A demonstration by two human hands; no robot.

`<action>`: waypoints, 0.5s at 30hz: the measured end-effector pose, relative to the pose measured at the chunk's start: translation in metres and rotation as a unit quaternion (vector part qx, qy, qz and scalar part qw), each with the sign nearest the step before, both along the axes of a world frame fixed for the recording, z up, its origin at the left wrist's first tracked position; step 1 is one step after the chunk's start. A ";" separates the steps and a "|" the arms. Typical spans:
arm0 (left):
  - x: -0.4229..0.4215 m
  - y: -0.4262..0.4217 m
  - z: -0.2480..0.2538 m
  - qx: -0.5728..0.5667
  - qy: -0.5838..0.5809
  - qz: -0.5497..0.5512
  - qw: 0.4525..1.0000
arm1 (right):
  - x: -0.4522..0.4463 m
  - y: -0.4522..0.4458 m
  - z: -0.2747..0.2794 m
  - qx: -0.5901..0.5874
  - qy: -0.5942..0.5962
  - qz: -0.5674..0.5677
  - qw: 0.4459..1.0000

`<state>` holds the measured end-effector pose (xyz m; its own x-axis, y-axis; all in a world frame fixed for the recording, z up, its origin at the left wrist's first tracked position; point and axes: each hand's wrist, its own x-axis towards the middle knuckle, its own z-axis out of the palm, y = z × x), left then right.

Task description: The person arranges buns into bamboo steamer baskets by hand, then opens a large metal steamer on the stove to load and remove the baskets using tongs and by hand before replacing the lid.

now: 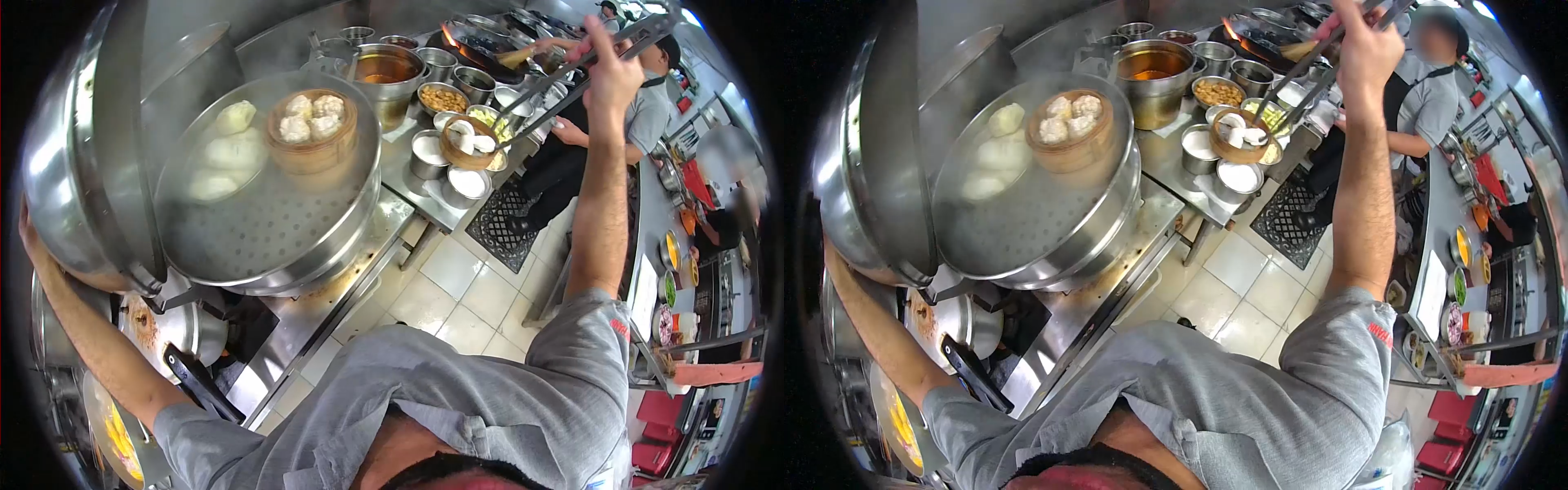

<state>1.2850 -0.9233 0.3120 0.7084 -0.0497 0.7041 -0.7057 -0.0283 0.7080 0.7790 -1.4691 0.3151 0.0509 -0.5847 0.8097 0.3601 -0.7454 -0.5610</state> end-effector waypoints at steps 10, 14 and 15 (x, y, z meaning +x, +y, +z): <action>-0.010 0.003 -0.002 -0.018 0.033 0.014 0.999 | -0.010 -0.060 -0.095 0.040 0.040 -0.044 0.997; -0.016 0.002 0.000 -0.026 0.041 0.020 0.999 | -0.005 -0.083 -0.118 0.042 0.040 -0.042 0.997; -0.019 0.001 0.001 -0.029 0.043 0.021 0.998 | -0.002 -0.074 -0.117 0.054 0.026 -0.027 0.998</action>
<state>1.2662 -0.9219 0.3130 0.7667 0.0199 0.6417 -0.6416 -0.0138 0.7669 0.7772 -1.5429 0.1979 0.0578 -0.6719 0.7384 0.2895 -0.6966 -0.6565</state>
